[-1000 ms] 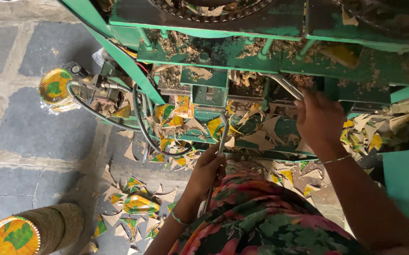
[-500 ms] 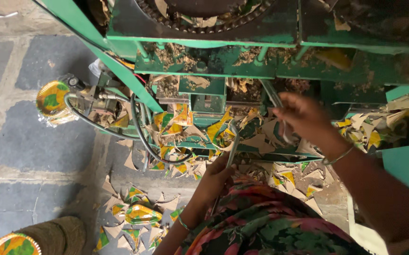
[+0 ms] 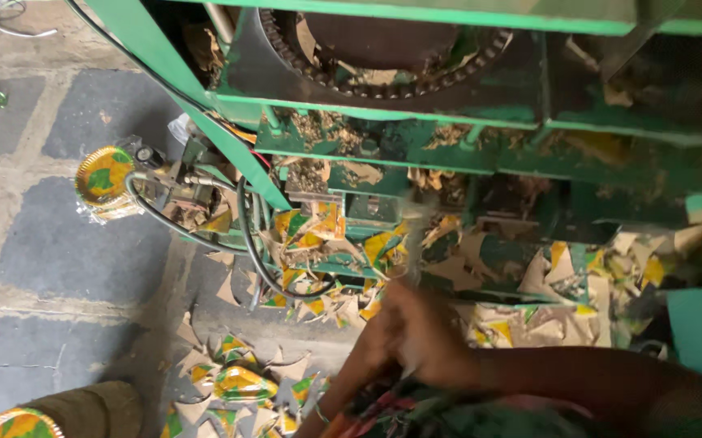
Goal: The person uses two wrenches to tighten bolts on a green industrial machine. They repeatedly adjust the wrenches and apply force to secure the bolts on the machine's frame.
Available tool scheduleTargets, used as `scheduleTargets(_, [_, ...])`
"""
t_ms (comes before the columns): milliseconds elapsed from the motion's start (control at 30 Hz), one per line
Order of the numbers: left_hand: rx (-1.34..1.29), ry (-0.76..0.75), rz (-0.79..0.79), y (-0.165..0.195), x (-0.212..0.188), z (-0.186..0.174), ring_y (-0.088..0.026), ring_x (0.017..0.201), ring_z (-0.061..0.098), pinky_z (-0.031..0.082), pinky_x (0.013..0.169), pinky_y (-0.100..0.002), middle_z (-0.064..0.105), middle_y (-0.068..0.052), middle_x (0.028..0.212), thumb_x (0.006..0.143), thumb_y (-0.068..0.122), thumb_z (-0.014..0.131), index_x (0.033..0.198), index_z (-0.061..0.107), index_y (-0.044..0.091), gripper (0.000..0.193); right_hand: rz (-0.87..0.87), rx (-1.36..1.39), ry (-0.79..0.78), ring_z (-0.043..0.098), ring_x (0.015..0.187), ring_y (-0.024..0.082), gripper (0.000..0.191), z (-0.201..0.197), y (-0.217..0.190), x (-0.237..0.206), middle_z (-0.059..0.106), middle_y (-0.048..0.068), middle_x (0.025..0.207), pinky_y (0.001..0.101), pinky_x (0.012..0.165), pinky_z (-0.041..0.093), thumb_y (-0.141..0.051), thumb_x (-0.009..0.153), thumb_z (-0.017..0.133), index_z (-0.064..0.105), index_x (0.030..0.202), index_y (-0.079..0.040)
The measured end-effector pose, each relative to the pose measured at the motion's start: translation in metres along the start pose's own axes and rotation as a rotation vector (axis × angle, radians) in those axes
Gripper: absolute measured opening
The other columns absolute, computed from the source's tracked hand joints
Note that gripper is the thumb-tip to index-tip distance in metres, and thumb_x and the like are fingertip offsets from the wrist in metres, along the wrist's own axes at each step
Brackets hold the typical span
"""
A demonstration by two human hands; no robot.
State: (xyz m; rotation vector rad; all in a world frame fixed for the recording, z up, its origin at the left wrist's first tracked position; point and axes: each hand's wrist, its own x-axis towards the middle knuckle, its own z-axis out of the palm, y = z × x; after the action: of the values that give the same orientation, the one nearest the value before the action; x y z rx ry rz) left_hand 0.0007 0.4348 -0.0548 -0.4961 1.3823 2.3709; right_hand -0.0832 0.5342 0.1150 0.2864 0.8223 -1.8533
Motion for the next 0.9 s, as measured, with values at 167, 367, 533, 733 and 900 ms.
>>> scheduleTargets(167, [-0.157,0.074,-0.016,-0.013,-0.051,-0.025,-0.018,0.091,0.061,0.05,0.077,-0.029,0.063,-0.01,0.108,0.097,0.015,0.06,0.149,0.048,0.012,0.053,-0.066,-0.314,-0.181,0.038,0.048,0.014,0.038,0.0,0.036,0.056,0.033,-0.003,0.059,0.0337,0.046,0.042,-0.043,0.104,0.049,0.045,0.079,-0.014])
scheduleTargets(367, [-0.179,0.125,-0.085,0.013,-0.089,-0.05,-0.023,0.107,0.071,0.06,0.09,-0.034,0.07,-0.014,0.126,0.096,0.016,0.059,0.152,0.045,0.013,0.058,-0.449,-1.209,-0.189,0.049,0.062,0.014,0.034,-0.024,0.026,0.037,0.05,0.002,0.07,0.0346,0.059,0.044,-0.037,0.108,0.048,0.065,0.102,-0.008])
scheduleTargets(533, [0.2,0.097,-0.059,0.053,-0.061,-0.037,-0.028,0.078,0.042,0.039,0.061,-0.041,0.046,-0.018,0.092,0.112,0.021,0.057,0.155,0.043,0.009,0.046,-0.546,-1.714,0.213,0.07,0.079,0.029,0.036,-0.084,0.016,-0.011,0.073,0.013,0.088,0.0433,0.067,0.053,-0.033,0.096,0.062,0.065,0.124,-0.01])
scheduleTargets(733, [-0.101,-0.106,-0.188,0.054,-0.008,0.017,-0.009,0.069,0.064,0.055,0.062,-0.024,0.07,-0.004,0.09,0.107,0.041,0.04,0.137,0.059,0.004,0.051,-0.757,-1.683,-0.079,0.073,0.103,0.035,0.032,-0.163,0.025,-0.015,0.072,0.02,0.115,0.0448,0.084,0.057,-0.022,0.103,0.059,0.067,0.131,-0.008])
scheduleTargets(900, [-0.199,-0.166,-0.06,0.051,-0.011,0.028,-0.007,0.053,0.043,0.037,0.047,-0.023,0.058,-0.002,0.079,0.112,0.044,0.04,0.129,0.065,-0.002,0.055,-0.738,-0.355,0.201,0.065,0.104,0.032,0.039,-0.19,-0.07,0.028,0.068,0.022,0.114,0.0439,0.091,0.056,-0.021,0.11,0.052,0.058,0.138,0.006])
